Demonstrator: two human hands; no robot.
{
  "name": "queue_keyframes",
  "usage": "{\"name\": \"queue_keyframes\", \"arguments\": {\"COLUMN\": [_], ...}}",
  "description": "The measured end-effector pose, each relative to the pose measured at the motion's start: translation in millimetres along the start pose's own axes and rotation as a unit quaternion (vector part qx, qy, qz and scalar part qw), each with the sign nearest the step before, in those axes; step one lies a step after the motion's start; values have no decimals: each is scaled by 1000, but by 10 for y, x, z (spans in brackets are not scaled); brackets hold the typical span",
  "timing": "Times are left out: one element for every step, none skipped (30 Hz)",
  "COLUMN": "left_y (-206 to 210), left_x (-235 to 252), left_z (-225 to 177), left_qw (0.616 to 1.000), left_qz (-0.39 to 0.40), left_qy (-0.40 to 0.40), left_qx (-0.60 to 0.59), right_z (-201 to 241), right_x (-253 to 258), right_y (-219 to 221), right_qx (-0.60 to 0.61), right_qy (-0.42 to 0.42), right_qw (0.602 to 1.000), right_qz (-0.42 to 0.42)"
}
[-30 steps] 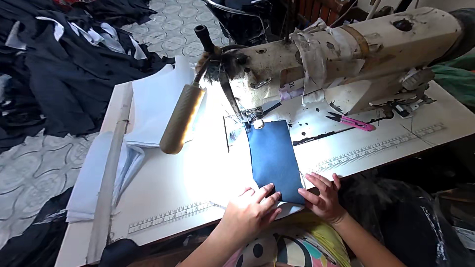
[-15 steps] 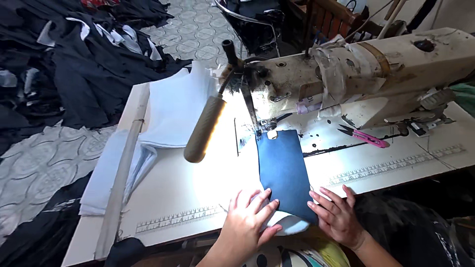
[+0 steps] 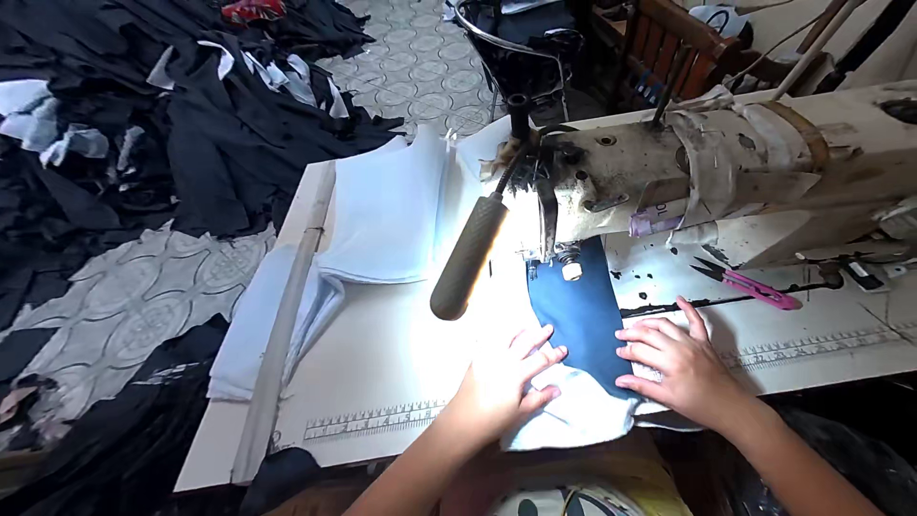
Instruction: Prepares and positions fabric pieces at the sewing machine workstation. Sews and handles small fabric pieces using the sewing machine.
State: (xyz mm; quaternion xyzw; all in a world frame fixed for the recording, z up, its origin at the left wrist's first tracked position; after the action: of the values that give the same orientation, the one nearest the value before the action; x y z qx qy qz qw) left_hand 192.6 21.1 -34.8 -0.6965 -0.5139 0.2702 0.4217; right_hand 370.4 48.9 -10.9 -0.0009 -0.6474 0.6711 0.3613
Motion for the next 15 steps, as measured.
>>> {"name": "queue_keyframes", "arguments": {"left_y": [-12,-28,-44,-57,-62,-74,-103,-138,-181,-235,-258,-243,-211,-190,-177], "left_x": [58,114,169,224,278,330,379,418,436,436,420,389,354,317,285], "left_z": [34,73,116,167,225,280,321,336,302,202,72,-63,-176,-271,-345], "left_qw": [1000,1000,999,999,999,998,998,998,998,998,996,995,994,991,988], "left_qz": [18,26,31,39,53,70,66,56,40,6,-14,-27,-50,-85,-119], "left_qy": [0,2,7,7,3,1,12,27,43,68,84,95,100,100,93], "left_qx": [-8,-12,-15,-14,-8,-6,1,2,-2,-1,-11,-10,5,30,43], "right_z": [-28,-57,-82,-109,-135,-157,-176,-190,-203,-217,-230,-239,-245,-241,-222], "right_x": [52,102,152,201,248,295,342,382,411,441,470,493,503,507,509], "right_y": [15,32,50,71,91,113,136,163,197,227,247,259,270,278,274], "right_qx": [9,17,23,29,38,42,44,51,60,67,71,74,73,70,67], "right_qy": [1,4,7,13,20,27,33,41,50,57,62,64,65,63,54], "right_qw": [1000,1000,1000,999,998,998,997,996,995,993,992,991,990,991,992], "right_qz": [5,11,19,28,34,40,46,54,65,78,88,93,97,100,96]}}
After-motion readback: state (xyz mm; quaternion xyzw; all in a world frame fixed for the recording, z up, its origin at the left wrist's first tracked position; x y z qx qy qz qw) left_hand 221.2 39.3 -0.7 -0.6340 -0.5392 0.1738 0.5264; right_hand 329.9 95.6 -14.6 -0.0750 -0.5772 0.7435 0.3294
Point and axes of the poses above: each hand's wrist, its own x-axis towards the middle knuckle, its own y-axis out of the palm, z = x × y, the point moved 10 cm from there along x, towards the middle knuckle, and after that the axes turned 11 degrees about -y, right-handed, at the moved point
